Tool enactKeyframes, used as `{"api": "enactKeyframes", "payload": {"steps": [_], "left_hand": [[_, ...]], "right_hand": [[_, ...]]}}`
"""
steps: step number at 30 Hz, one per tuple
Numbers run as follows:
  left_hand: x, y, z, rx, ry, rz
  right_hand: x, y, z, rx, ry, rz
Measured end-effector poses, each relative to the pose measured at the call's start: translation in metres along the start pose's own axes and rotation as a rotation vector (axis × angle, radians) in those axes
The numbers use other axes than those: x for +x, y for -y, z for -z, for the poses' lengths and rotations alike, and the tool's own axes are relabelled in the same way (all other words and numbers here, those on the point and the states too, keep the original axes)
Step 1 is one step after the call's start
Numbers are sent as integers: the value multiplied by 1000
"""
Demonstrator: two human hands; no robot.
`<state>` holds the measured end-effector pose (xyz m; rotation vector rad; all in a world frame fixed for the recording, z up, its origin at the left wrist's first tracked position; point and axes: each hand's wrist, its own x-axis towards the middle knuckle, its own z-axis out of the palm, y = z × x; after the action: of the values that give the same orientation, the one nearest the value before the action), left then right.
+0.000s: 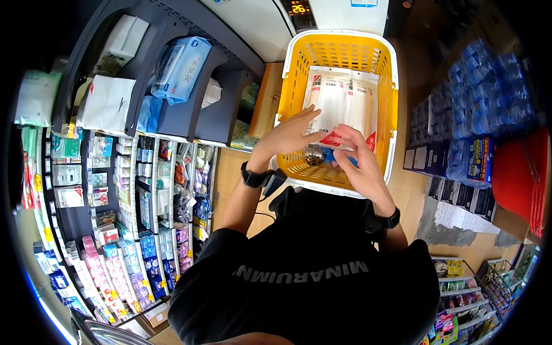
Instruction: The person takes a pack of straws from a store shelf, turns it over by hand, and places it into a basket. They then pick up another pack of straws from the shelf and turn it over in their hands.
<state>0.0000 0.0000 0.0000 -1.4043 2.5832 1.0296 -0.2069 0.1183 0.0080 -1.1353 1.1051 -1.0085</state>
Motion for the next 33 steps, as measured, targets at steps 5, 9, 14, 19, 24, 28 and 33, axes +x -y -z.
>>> {"api": "enactKeyframes", "payload": {"steps": [5, 9, 14, 19, 24, 28, 33], "left_hand": [[-73, -22, 24, -561, -350, -102], [-132, -26, 34, -736, -461, -79], [-176, -18, 15, -966, -719, -110], [-212, -9, -2, -950, -921, -63], [-248, 2, -7, -1083, -1160, -40], [-287, 11, -11, -1093, -1252, 25], [-335, 28, -13, -1078, -1414, 49]], "right_hand": [[-11, 32, -8, 120, -3, 156], [-7, 49, -26, 191, 76, 217], [2, 53, -55, 261, 219, 248], [8, 59, -95, 282, 389, 213], [18, 65, -140, 195, 523, 189], [17, 70, -180, 182, 626, 165], [27, 64, -232, 209, 748, 123]]}}
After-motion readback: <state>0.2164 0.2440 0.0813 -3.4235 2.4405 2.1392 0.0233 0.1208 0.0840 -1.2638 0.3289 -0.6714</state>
